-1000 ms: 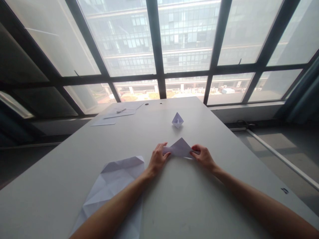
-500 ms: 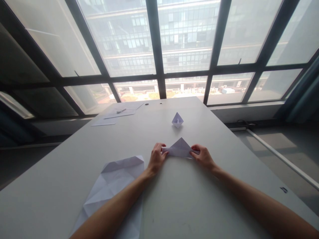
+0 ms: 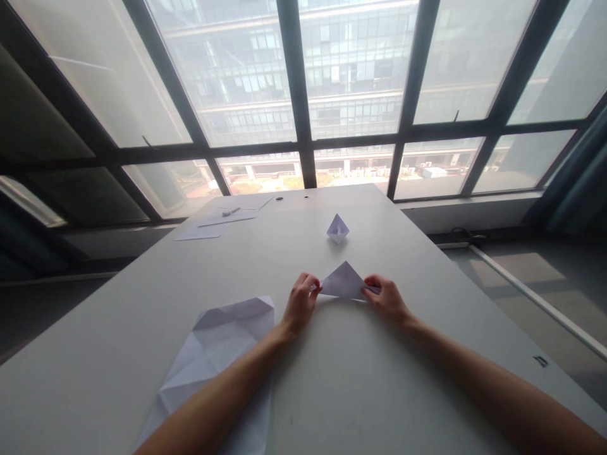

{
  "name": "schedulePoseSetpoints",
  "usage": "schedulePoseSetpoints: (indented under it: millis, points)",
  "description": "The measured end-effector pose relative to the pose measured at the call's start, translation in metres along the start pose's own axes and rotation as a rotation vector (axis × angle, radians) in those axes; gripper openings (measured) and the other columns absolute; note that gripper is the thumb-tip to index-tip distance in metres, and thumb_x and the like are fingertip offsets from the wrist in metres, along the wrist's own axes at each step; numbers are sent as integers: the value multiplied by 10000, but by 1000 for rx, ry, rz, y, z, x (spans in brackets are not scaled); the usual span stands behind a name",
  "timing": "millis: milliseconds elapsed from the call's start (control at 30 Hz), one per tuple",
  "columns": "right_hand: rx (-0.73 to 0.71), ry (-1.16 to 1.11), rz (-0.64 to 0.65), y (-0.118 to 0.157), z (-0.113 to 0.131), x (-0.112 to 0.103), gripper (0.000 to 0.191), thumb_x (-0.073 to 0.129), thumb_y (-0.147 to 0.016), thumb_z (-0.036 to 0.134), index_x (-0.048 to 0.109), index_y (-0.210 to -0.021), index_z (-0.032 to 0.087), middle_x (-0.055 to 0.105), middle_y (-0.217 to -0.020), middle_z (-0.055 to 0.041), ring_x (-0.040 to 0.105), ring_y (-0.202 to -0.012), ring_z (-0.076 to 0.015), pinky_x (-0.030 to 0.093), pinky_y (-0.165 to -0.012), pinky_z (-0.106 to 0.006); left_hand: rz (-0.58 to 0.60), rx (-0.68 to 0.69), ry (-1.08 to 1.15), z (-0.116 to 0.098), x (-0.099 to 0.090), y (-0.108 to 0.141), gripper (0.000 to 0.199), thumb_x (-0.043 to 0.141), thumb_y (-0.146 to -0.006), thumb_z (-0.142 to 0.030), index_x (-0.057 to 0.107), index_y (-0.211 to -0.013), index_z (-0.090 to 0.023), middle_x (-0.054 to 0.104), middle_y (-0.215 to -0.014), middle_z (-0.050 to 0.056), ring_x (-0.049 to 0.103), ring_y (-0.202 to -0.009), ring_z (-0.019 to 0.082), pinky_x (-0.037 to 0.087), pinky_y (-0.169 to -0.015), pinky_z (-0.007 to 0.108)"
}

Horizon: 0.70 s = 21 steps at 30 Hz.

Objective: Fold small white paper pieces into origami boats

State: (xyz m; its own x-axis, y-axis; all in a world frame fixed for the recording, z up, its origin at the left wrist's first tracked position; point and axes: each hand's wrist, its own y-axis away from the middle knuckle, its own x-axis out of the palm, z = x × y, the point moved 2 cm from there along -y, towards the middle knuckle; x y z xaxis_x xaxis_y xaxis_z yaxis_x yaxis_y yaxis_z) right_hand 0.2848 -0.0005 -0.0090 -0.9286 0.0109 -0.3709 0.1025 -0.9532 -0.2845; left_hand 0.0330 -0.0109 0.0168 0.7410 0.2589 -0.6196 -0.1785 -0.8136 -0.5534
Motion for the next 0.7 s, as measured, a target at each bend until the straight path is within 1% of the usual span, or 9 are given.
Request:
schedulePoseSetpoints:
  millis: [133,200,300,367,500,600,700]
  points:
    - [-1,0,-28,0,0,-1,168,633,-791,305,686,-885,175,729,-876,-68,679,-822,-227,521,-798,-345,17,30,-46,-1,1,1,89,540,-914,-160,559,-841,-208,588,-851,22,567,-813,188,428,-762,290]
    - [-4,-6,-37,1,1,-1,182,633,-791,316,687,-890,174,730,-880,-72,680,-827,-232,523,-809,-356,28,-7,-36,2,3,2,69,525,-932,-187,551,-872,-210,599,-819,12,571,-771,183,421,-742,286]
    - [-7,-14,-48,1,2,-2,192,633,-792,324,686,-895,172,731,-893,-80,681,-842,-236,526,-821,-365,65,-79,20,6,6,4,69,492,-957,-232,544,-916,-210,601,-763,-9,561,-672,163,411,-672,266]
    - [-11,-14,-50,1,2,-2,186,630,-798,320,684,-898,172,731,-904,-84,679,-855,-238,527,-829,-367,81,-96,56,6,7,4,91,477,-963,-252,547,-923,-211,610,-758,-12,571,-668,160,416,-660,259]
    - [-13,3,-56,1,2,-2,175,633,-798,315,675,-892,174,728,-897,-83,680,-852,-238,527,-832,-370,74,-79,76,4,5,3,93,482,-956,-243,572,-957,-218,641,-836,5,619,-781,176,462,-744,282]
    - [-14,6,-58,0,1,-2,182,633,-793,320,674,-897,176,729,-900,-79,682,-858,-238,527,-841,-374,14,-43,68,3,2,0,114,505,-931,-188,593,-999,-214,618,-961,40,615,-850,182,487,-799,308]
    - [-17,8,-56,0,0,-2,179,627,-793,310,674,-905,178,730,-919,-79,681,-877,-237,523,-852,-375,-46,-47,95,5,1,-1,184,550,-891,-138,597,-1051,-214,580,-1046,56,602,-847,173,507,-786,306]
